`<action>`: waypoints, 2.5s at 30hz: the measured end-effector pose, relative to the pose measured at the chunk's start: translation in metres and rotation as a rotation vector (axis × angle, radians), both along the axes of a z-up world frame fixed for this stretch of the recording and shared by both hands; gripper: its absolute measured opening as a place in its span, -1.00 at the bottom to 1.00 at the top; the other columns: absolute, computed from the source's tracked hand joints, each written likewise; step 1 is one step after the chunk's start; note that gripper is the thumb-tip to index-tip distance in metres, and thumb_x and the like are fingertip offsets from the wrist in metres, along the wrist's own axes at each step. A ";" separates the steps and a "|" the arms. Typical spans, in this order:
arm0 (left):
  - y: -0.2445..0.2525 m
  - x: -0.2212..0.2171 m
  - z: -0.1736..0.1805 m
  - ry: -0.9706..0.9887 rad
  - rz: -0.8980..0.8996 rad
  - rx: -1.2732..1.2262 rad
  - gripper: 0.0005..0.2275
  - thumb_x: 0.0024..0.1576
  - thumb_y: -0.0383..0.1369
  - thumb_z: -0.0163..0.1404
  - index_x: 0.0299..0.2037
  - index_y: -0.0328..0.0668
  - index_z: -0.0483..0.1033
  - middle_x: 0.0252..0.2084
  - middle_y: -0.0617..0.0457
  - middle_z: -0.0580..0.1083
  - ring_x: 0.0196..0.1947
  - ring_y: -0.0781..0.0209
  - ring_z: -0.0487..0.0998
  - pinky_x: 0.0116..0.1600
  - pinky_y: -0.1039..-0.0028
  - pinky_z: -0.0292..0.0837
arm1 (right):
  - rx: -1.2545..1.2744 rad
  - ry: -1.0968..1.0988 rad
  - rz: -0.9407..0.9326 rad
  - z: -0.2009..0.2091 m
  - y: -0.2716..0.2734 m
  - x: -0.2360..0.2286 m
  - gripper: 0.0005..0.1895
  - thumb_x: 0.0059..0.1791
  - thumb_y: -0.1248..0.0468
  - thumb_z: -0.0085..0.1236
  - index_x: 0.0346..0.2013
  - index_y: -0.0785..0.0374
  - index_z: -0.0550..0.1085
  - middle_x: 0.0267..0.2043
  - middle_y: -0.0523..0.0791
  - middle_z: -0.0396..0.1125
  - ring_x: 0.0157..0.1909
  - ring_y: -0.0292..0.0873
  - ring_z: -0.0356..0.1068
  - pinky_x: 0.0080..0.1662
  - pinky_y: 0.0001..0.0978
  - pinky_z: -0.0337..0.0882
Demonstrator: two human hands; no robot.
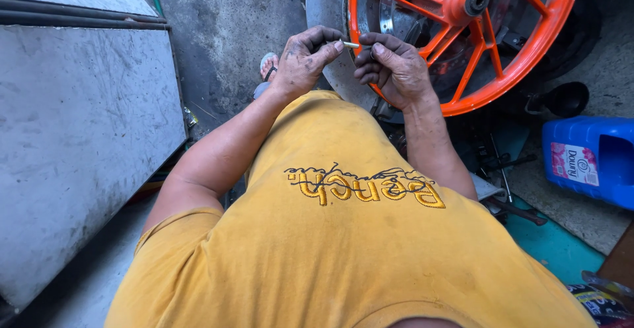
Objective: The person is preparing a motorcycle wheel for a tire by cleaning and installing a valve stem into the rim.
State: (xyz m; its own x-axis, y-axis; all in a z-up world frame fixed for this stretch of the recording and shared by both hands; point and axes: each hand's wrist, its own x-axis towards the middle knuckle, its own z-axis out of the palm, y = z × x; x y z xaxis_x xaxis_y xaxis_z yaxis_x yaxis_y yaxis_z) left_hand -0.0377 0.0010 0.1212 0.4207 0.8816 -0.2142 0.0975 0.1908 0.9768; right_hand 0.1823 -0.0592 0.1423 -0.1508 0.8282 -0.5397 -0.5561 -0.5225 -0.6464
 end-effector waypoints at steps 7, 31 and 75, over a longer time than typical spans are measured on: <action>-0.003 0.001 -0.008 -0.011 0.007 -0.006 -0.82 0.18 -0.26 0.12 -0.11 -0.11 0.65 -0.27 0.21 0.56 -0.24 0.43 0.48 -0.13 0.53 0.41 | -0.034 -0.095 -0.035 -0.004 0.007 -0.004 -0.77 0.03 0.53 -0.12 -0.11 0.37 0.48 -0.19 0.06 0.44 -0.33 -0.07 0.52 -0.38 -0.43 0.55; -0.017 -0.001 0.012 -0.191 -0.043 0.035 -0.78 0.22 -0.30 0.16 -0.02 -0.22 0.60 -0.11 0.02 0.64 -0.10 0.30 0.63 0.01 0.48 0.57 | -0.086 -0.033 -0.226 -0.001 0.011 -0.016 -0.85 0.09 0.47 -0.13 -0.09 0.27 0.39 -0.02 0.22 0.48 -0.14 0.07 0.56 -0.10 -0.19 0.68; -0.003 0.004 -0.085 -0.111 0.206 -0.320 -0.89 0.08 -0.27 0.13 -0.29 -0.07 0.63 -0.37 0.22 0.53 -0.28 0.34 0.46 -0.09 0.50 0.36 | -0.137 -0.206 -0.342 -0.011 0.012 0.004 -0.76 -0.02 0.50 -0.08 -0.13 0.27 0.48 -0.26 0.10 0.54 -0.51 -0.15 0.41 -0.51 -0.41 0.31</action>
State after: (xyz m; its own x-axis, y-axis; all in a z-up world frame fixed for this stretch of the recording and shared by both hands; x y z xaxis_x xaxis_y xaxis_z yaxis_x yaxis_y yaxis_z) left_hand -0.0333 -0.0024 0.0364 0.2782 0.8459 -0.4551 -0.0778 0.4921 0.8670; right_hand 0.1867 -0.0468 0.1313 0.2432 0.7304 -0.6382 -0.5790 -0.4186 -0.6997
